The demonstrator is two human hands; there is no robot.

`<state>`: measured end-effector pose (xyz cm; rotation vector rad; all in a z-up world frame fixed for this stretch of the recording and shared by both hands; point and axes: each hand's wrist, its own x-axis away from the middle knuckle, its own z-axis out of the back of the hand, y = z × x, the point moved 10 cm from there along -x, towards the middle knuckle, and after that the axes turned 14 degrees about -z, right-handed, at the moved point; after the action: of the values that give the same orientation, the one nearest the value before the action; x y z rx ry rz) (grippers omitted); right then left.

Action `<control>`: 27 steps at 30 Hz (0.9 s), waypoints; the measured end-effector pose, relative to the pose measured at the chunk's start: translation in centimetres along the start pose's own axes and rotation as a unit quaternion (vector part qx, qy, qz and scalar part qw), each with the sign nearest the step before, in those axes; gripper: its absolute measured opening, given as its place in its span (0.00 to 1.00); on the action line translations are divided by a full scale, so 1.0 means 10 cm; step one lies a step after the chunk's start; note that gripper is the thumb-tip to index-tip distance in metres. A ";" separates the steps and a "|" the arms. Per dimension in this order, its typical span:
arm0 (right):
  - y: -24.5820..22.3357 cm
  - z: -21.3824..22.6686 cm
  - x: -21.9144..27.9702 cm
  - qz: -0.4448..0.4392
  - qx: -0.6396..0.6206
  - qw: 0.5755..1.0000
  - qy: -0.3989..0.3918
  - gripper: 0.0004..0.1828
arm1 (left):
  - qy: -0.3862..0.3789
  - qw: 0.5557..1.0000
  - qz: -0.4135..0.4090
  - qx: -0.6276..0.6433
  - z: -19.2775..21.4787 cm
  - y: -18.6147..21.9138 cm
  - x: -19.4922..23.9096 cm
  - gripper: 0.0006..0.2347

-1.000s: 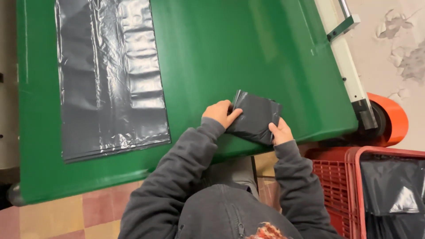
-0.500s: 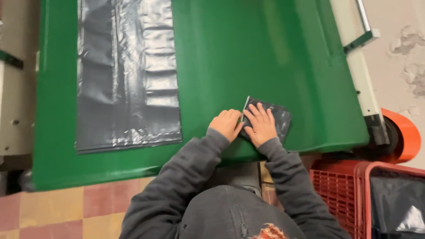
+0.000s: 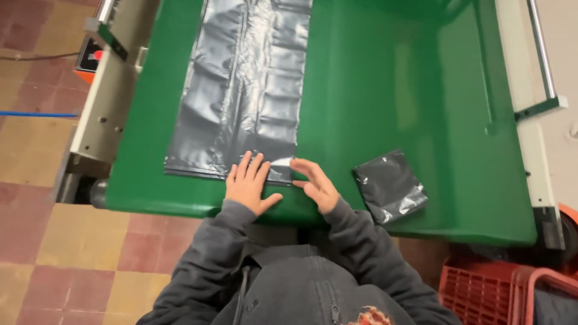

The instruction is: Folding large grey plastic bags and stacking them into a red plastic crate at a factory workstation.

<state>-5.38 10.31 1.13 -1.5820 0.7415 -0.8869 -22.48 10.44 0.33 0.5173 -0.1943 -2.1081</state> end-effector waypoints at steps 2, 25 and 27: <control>0.14 -0.02 -0.27 -0.028 -0.081 0.996 0.006 0.41 | 0.017 1.000 0.006 0.022 0.00 -0.01 0.00 0.37; -0.60 0.85 0.76 -0.008 0.215 0.973 0.084 0.12 | -0.072 0.943 0.026 0.323 1.01 -0.55 0.37 0.11; -0.70 1.18 0.49 0.055 0.253 0.954 0.152 0.15 | -0.001 0.927 0.012 0.376 1.02 -0.78 -0.13 0.10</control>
<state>7.27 13.46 7.64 -0.9545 0.7347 -1.1465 -32.18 15.25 7.30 0.9459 -1.0280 -1.9582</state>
